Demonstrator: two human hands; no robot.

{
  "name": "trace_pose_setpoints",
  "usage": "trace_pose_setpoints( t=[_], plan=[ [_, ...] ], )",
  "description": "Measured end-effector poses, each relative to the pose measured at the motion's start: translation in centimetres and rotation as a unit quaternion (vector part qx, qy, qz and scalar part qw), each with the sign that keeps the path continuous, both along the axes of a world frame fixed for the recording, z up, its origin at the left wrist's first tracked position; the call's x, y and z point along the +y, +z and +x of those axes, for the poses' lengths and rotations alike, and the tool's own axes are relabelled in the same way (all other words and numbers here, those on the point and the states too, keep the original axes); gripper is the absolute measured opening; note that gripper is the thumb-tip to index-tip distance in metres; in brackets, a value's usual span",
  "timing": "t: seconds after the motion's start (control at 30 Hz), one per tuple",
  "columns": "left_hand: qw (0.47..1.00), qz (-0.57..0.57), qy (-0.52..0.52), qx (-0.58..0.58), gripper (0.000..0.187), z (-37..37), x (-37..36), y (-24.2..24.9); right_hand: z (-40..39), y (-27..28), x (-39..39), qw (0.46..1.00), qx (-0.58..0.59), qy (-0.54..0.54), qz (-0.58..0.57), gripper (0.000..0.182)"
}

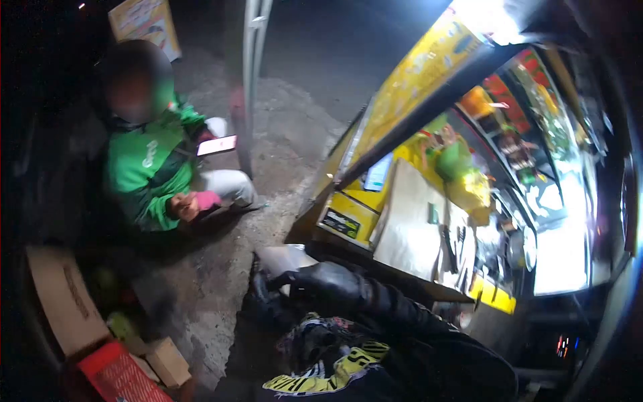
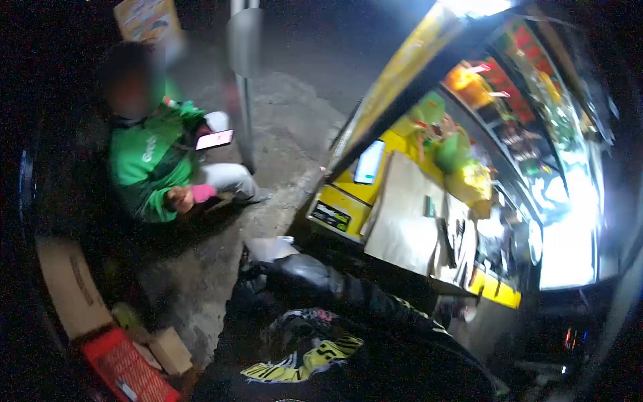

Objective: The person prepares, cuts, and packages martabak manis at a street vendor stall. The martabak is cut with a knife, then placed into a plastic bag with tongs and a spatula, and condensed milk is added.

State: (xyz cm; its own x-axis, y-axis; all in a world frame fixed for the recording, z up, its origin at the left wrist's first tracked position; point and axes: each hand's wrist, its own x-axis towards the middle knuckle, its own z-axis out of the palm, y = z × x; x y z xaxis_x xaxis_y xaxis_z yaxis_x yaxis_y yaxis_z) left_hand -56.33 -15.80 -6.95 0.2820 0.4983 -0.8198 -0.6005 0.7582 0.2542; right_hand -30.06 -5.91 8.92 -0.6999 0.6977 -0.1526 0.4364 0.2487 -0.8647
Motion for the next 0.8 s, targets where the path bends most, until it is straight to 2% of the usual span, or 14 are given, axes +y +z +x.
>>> trace_pose_setpoints(
  t=[0.07,0.13,0.2,0.23,0.3,0.33,0.4,0.47,0.5,0.53,0.6,0.63,0.73,0.8],
  plan=[
    [0.998,0.013,0.044,0.043,0.025,1.2,4.7,1.2,0.0,3.2,1.0,0.981,-0.153,0.023,-0.118,0.036],
    [0.991,0.022,0.088,0.103,0.026,1.1,7.1,1.9,-0.3,3.1,0.3,0.991,0.057,-0.097,-0.076,0.036],
    [0.98,0.036,0.12,0.154,0.028,2.8,6.3,2.0,4.0,-3.6,-0.9,0.997,0.016,0.061,0.036,0.033],
    [0.975,0.044,0.128,0.174,0.029,1.5,4.7,2.4,2.4,-2.4,0.0,0.996,0.034,0.077,0.036,0.033],
    [0.969,0.058,0.127,0.201,0.031,1.7,5.3,1.5,0.7,1.7,1.4,0.981,-0.051,0.05,0.18,0.03],
    [0.968,0.065,0.121,0.21,0.032,1.4,4.7,1.3,0.3,2.0,2.2,0.955,-0.146,0.063,0.252,0.028],
    [0.969,0.072,0.102,0.215,0.034,4.1,7.6,1.0,-1.1,4.8,4.1,0.943,-0.111,0.004,0.315,0.03],
    [0.968,0.092,0.093,0.212,0.036,5.2,8.8,0.5,0.0,0.0,4.9,0.901,-0.236,-0.084,0.355,0.037],
    [0.967,0.107,0.094,0.212,0.037,5.3,8.6,0.2,-0.6,-0.1,6.4,0.925,-0.178,-0.144,0.305,0.043],
    [0.964,0.123,0.098,0.214,0.038,4.4,7.3,-0.1,-0.9,1.1,7.1,0.954,-0.068,-0.16,0.246,0.046],
    [0.957,0.153,0.106,0.221,0.04,5.7,10.0,-0.3,-1.2,2.2,7.7,0.965,-0.044,-0.188,0.177,0.046],
    [0.953,0.17,0.111,0.226,0.041,7.1,13.2,0.1,-1.6,2.1,7.9,0.962,-0.055,-0.188,0.192,0.043],
    [0.931,0.244,0.128,0.241,0.044,5.2,12.6,-0.4,-2.4,0.1,8.6,0.982,0.002,-0.15,0.118,0.045],
    [0.924,0.268,0.128,0.241,0.047,4.6,12.0,-1.1,-4.4,3.1,8.8,0.99,0.063,-0.106,0.063,0.051]
  ],
)
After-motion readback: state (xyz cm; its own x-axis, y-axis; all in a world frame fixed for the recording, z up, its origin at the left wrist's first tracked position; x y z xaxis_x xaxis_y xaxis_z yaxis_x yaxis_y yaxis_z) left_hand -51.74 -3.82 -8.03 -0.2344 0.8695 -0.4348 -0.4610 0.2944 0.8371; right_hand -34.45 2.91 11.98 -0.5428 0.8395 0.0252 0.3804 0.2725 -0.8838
